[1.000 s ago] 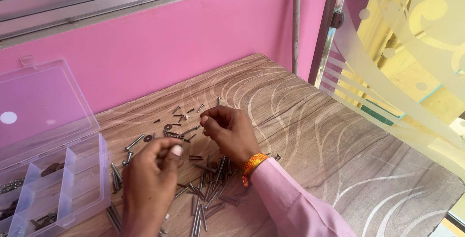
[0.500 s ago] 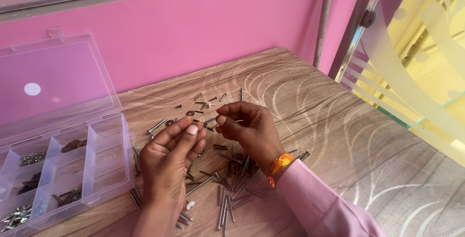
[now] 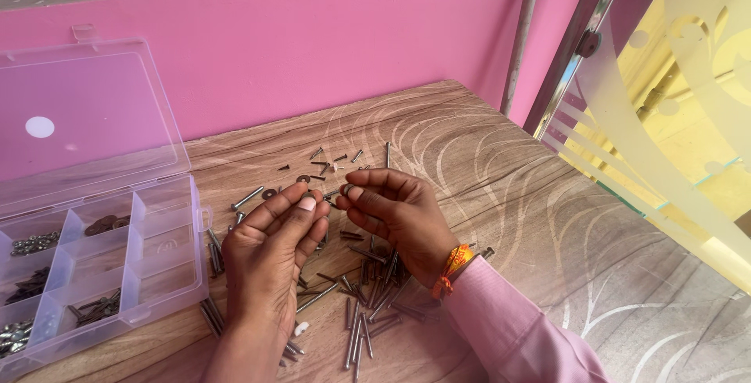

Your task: The person sorts a pile of mixed metal hardware on a wooden table, picking up individual screws, bolts, and washers by hand. They place the sorted items into the compartments of a clear plastic organizer box.

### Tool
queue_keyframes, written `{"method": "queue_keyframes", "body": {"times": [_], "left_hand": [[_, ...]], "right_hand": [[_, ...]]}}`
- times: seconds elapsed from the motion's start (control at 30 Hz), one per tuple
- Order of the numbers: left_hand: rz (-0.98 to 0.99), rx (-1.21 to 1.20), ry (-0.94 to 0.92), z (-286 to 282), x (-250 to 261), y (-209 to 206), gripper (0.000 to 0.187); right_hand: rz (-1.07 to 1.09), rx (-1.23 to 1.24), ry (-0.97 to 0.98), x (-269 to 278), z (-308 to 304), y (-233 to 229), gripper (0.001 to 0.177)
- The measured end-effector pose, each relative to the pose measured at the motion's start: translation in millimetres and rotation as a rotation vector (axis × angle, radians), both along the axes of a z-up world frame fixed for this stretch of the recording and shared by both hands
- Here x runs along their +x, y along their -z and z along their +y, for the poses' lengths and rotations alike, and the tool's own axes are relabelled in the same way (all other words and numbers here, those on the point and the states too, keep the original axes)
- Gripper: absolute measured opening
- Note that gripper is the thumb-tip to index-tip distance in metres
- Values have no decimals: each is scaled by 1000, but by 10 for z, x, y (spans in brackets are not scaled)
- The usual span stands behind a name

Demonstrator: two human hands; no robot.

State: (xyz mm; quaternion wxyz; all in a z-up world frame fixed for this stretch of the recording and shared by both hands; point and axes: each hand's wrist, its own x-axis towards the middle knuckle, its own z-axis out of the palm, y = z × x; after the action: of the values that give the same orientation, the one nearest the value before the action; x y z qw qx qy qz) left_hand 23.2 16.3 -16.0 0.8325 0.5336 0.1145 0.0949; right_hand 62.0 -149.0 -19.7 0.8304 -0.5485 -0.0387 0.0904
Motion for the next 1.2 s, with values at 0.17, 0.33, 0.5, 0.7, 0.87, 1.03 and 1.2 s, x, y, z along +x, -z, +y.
{"method": "queue_keyframes", "body": {"times": [0.17,0.33,0.5,0.7,0.87,1.03,1.2], "left_hand": [[3,20,-16,7,11,7,32],[-32,-25,-1,17,29,24,32],[-3,-61,-5,38,-3,-32,43],[-6,-91,9,45,-21,-75,53],[13,-87,6,27,-35,-93,53],[22,-54,6,16,-52,-109,56],[43,-102,2,17,-41,-116,55]], "right_hand": [[-2,-32,-25,-2,0,2,21],[40,27,-72,-13,-5,-48,27],[51,-15,-68,-44,-3,-120,47],[44,-6,-16,-30,-6,-127,56],[27,-4,-13,-23,-26,-103,56],[24,-2,-12,-20,-21,-103,57],[41,-6,-14,-24,-34,-109,56]]}}
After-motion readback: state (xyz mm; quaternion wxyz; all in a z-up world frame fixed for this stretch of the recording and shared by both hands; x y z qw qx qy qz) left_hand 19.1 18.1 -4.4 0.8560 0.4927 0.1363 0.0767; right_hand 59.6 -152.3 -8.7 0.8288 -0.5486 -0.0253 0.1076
